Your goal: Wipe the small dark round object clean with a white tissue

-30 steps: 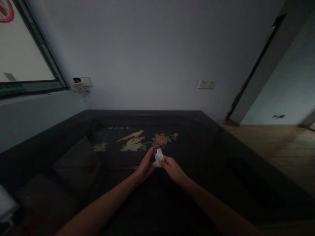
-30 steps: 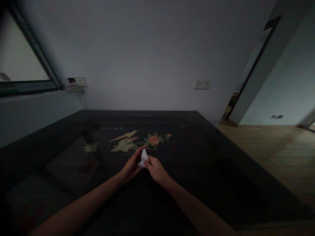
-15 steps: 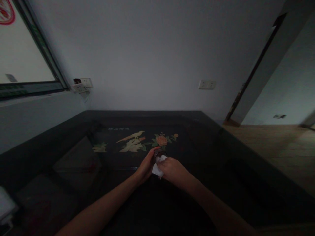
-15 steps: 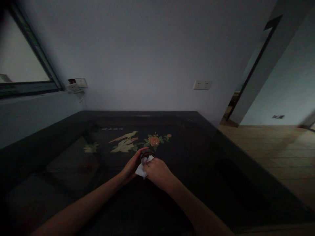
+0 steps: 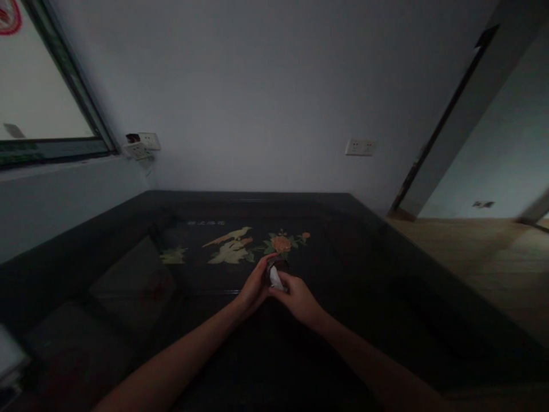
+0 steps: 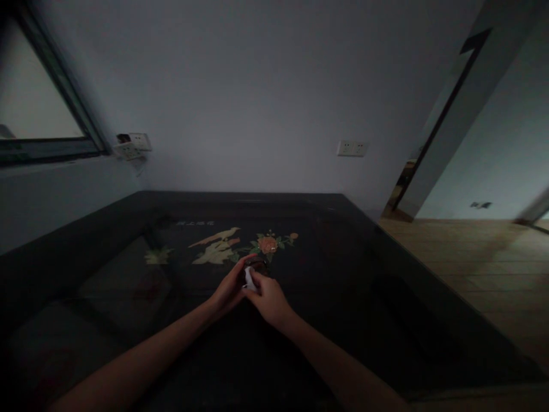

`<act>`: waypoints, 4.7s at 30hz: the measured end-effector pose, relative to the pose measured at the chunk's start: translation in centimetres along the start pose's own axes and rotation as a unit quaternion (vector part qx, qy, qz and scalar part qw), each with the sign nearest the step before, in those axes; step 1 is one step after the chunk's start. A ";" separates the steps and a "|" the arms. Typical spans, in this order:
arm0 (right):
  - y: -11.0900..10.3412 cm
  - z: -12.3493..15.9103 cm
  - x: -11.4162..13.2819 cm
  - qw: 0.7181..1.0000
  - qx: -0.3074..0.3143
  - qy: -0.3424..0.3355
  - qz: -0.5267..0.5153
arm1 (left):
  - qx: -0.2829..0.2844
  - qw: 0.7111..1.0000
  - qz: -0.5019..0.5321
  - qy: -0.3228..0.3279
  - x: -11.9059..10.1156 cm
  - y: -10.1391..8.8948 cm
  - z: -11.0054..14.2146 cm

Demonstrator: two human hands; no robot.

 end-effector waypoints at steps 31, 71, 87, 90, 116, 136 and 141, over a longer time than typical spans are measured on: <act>1.8 0.6 1.1 0.876 0.095 -0.147 0.451 | -0.023 1.000 -0.003 -0.014 0.2 -0.4 -0.1; -0.1 0.5 1.2 0.907 0.082 -0.138 0.388 | 0.022 0.997 0.051 -0.047 0.2 0.6 0.3; -3.8 0.9 2.2 0.975 -0.116 -0.079 0.174 | 0.138 0.987 0.076 -0.037 0.2 2.7 1.4; -3.4 1.0 2.3 0.973 -0.116 -0.075 0.183 | 0.130 0.988 0.077 -0.038 0.3 2.8 1.5; 0.4 1.2 2.7 0.869 0.023 -0.191 0.457 | -0.007 0.997 0.045 -0.070 0.8 0.3 0.3; 1.3 0.9 2.6 0.863 0.038 -0.161 0.478 | -0.010 0.999 0.015 -0.030 0.6 -0.2 0.3; 1.4 0.9 1.7 0.829 0.000 -0.147 0.540 | 0.011 1.000 0.008 -0.025 0.4 0.1 0.5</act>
Point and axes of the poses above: each hand's wrist, its own z-axis away from the middle knuckle, its own y-axis out of the palm, x = y × z, the point moved 9 cm from there along -z, towards the middle knuckle, and after that the axes turned 4 degrees about y, right-handed, at the moved point
